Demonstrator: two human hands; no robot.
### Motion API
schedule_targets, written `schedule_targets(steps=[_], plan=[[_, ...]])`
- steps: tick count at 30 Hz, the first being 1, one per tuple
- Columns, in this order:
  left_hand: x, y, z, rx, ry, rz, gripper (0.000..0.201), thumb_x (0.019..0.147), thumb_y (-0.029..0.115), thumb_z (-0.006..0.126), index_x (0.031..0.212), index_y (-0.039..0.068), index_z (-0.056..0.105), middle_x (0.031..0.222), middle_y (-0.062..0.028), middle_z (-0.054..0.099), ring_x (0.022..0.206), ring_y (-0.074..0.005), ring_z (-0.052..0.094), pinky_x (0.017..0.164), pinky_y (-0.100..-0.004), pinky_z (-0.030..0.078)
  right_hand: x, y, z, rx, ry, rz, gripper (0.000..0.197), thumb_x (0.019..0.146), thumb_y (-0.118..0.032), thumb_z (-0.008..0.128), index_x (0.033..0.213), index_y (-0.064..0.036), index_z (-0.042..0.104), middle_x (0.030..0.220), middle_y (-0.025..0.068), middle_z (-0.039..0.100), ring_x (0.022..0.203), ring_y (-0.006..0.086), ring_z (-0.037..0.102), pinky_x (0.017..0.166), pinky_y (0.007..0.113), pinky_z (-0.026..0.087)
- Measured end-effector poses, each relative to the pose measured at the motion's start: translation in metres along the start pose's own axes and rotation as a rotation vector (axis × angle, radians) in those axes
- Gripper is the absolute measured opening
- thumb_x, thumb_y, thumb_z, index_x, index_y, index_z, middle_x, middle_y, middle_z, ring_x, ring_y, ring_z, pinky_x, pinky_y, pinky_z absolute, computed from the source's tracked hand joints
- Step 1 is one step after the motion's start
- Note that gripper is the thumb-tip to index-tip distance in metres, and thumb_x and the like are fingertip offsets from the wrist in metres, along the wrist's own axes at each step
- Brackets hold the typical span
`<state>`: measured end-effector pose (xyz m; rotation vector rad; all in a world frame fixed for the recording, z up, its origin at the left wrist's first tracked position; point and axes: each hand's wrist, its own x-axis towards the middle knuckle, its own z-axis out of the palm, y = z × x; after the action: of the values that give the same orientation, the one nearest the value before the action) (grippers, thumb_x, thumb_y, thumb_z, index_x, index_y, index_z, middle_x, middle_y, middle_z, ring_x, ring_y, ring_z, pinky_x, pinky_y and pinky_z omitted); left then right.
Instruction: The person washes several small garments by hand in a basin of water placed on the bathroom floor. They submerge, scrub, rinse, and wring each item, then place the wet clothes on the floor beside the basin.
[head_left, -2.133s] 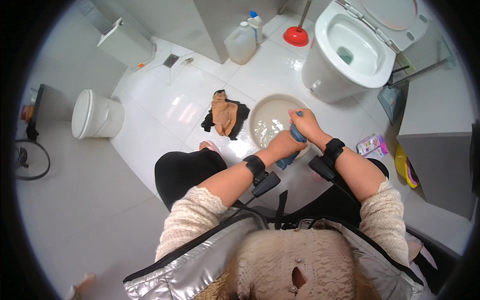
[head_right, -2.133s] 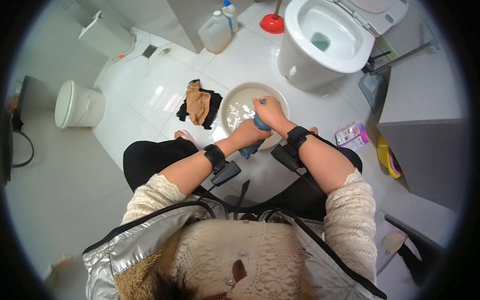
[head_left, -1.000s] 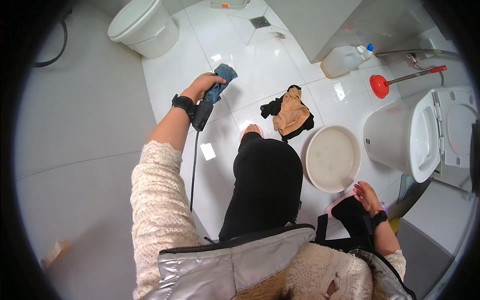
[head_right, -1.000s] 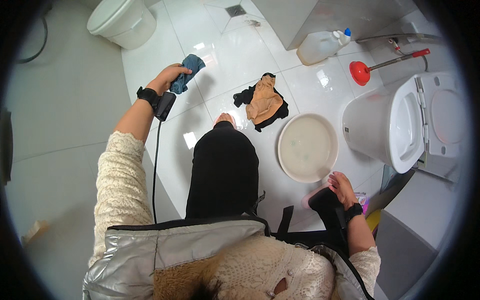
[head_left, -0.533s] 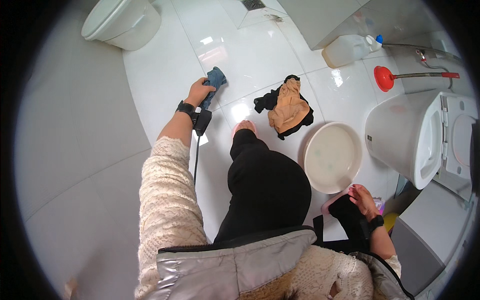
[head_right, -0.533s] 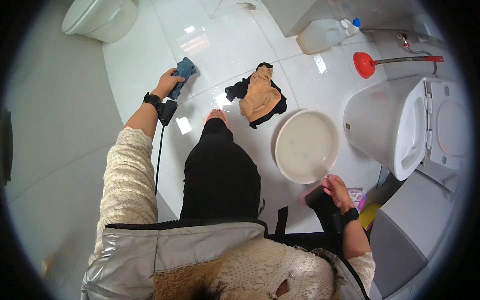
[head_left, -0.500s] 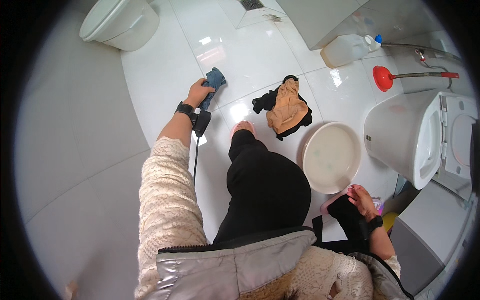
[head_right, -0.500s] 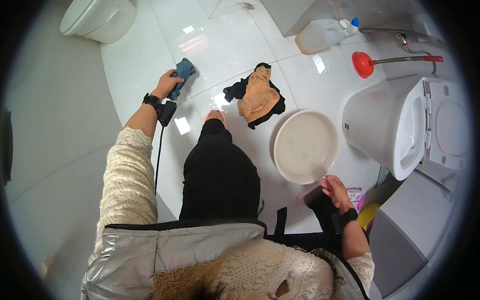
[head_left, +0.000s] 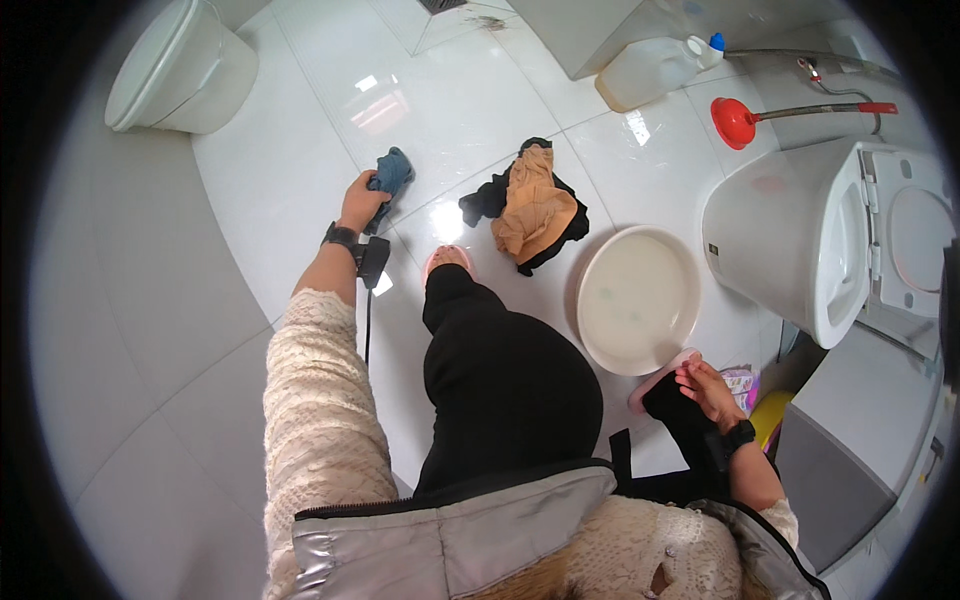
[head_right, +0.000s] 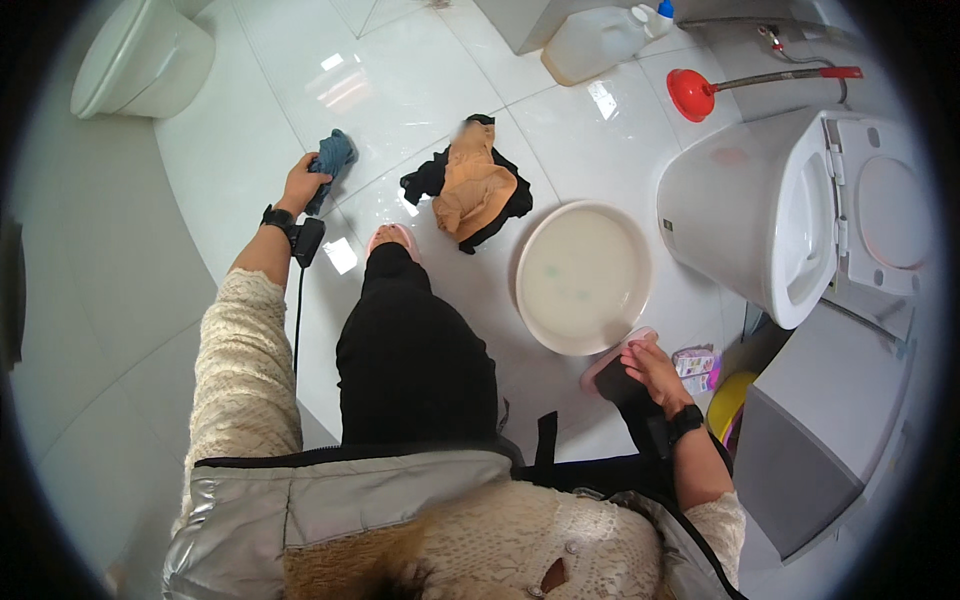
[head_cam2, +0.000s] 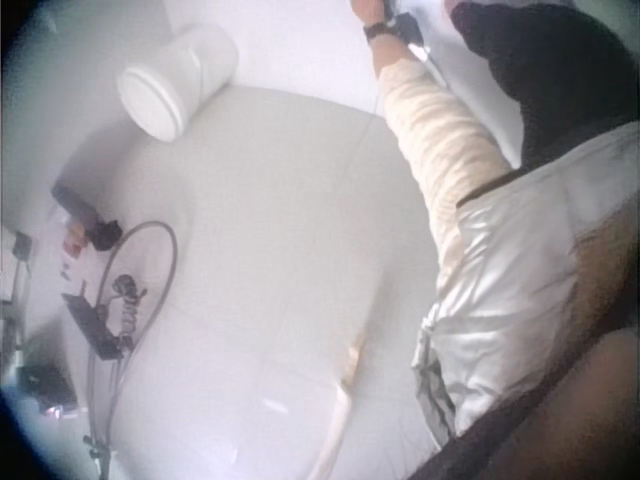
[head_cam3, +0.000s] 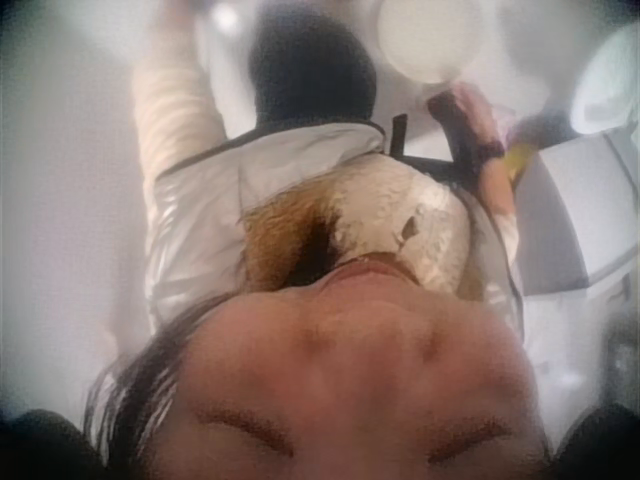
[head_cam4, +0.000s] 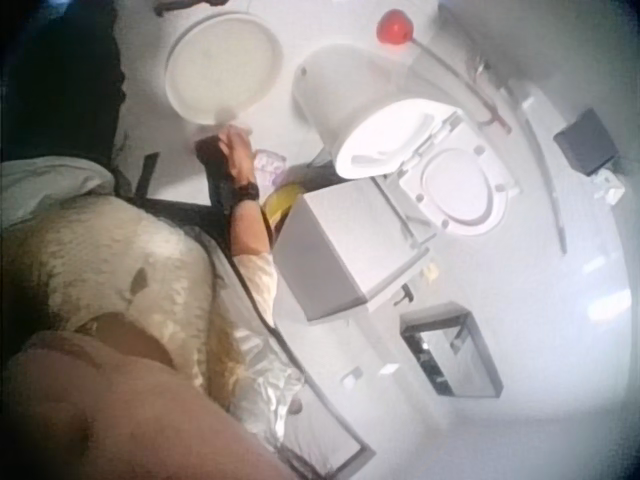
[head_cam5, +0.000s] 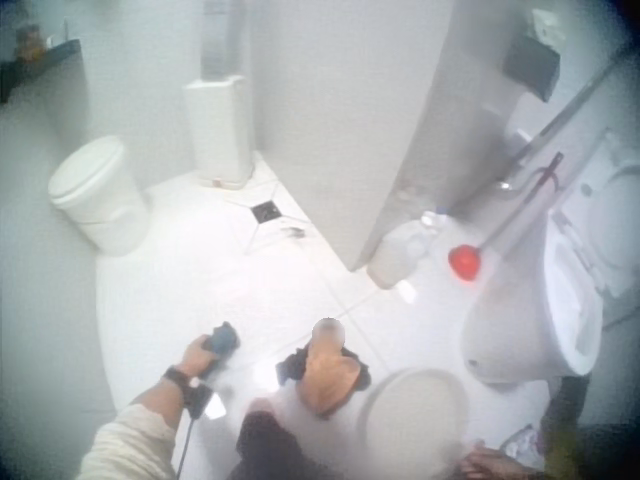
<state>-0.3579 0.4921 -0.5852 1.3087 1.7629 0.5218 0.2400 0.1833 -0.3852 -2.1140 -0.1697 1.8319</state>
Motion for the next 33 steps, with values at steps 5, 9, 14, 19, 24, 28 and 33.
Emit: schedule_targets(steps=[5, 9, 14, 19, 24, 28, 33], plan=[[0.000, -0.005, 0.006, 0.248, -0.021, -0.003, 0.051, 0.061, 0.011, 0.067, 0.110, 0.005, 0.053, 0.102, -0.0182, 0.059, 0.096, -0.0313, 0.057, 0.082, -0.0358, 0.045, 0.000, -0.004, 0.002, 0.008, -0.017, 0.002, 0.020, 0.090, -0.021, 0.051, 0.106, -0.0097, 0.052, 0.096, 0.0009, 0.059, 0.087, 0.0099, 0.056, 0.075, 0.024, 0.045], [-0.010, 0.016, 0.018, 0.555, 0.029, -0.112, 0.051, 0.066, 0.023, 0.063, 0.113, 0.006, 0.052, 0.110, -0.0184, 0.053, 0.106, -0.0325, 0.050, 0.090, -0.0427, 0.038, 0.001, -0.007, 0.004, 0.006, -0.032, -0.008, 0.019, 0.090, -0.020, 0.050, 0.105, -0.0097, 0.052, 0.095, 0.0003, 0.059, 0.086, 0.0093, 0.056, 0.075, 0.024, 0.045], [-0.017, 0.070, 0.052, 0.775, 0.049, 0.010, 0.040, 0.069, 0.025, 0.058, 0.103, 0.005, 0.056, 0.108, -0.0174, 0.051, 0.105, -0.0363, 0.048, 0.092, -0.0461, 0.033, 0.004, -0.006, 0.006, -0.030, -0.044, 0.005, 0.020, 0.090, -0.020, 0.049, 0.107, -0.0080, 0.051, 0.098, 0.0005, 0.058, 0.087, 0.0087, 0.056, 0.075, 0.023, 0.045], [-0.017, 0.106, 0.106, 0.509, -0.073, 0.437, 0.045, 0.063, 0.020, 0.068, 0.102, 0.004, 0.054, 0.107, -0.0170, 0.051, 0.098, -0.0341, 0.052, 0.081, -0.0422, 0.045, 0.006, -0.006, 0.006, -0.036, -0.038, -0.007, 0.022, 0.090, -0.018, 0.049, 0.110, -0.0068, 0.051, 0.099, 0.0016, 0.058, 0.087, 0.0082, 0.056, 0.075, 0.022, 0.046], [-0.019, 0.098, 0.161, 0.371, -0.261, 0.279, 0.069, 0.061, 0.031, 0.071, 0.118, 0.005, 0.040, 0.112, -0.0209, 0.050, 0.106, -0.0357, 0.049, 0.087, -0.0418, 0.042, 0.008, -0.003, 0.008, -0.004, -0.065, -0.006, 0.023, 0.090, -0.017, 0.050, 0.111, -0.0063, 0.050, 0.098, 0.0022, 0.059, 0.085, 0.0086, 0.057, 0.073, 0.021, 0.047], [-0.015, 0.096, 0.177, 0.396, -0.547, -0.021, 0.075, 0.060, 0.042, 0.071, 0.118, 0.006, 0.041, 0.114, -0.0202, 0.052, 0.107, -0.0341, 0.049, 0.090, -0.0445, 0.038, 0.008, 0.001, 0.008, 0.016, -0.075, 0.016, 0.021, 0.090, -0.015, 0.049, 0.109, -0.0060, 0.051, 0.097, 0.0020, 0.060, 0.084, 0.0087, 0.058, 0.072, 0.021, 0.047], [-0.005, 0.101, 0.180, 0.520, -0.621, 0.040, 0.054, 0.060, 0.044, 0.071, 0.096, 0.005, 0.059, 0.103, -0.0145, 0.059, 0.099, -0.0325, 0.053, 0.087, -0.0434, 0.039, 0.004, 0.004, 0.007, 0.029, -0.080, 0.007, 0.020, 0.090, -0.014, 0.048, 0.108, -0.0059, 0.052, 0.096, 0.0019, 0.060, 0.084, 0.0084, 0.058, 0.073, 0.021, 0.047]])
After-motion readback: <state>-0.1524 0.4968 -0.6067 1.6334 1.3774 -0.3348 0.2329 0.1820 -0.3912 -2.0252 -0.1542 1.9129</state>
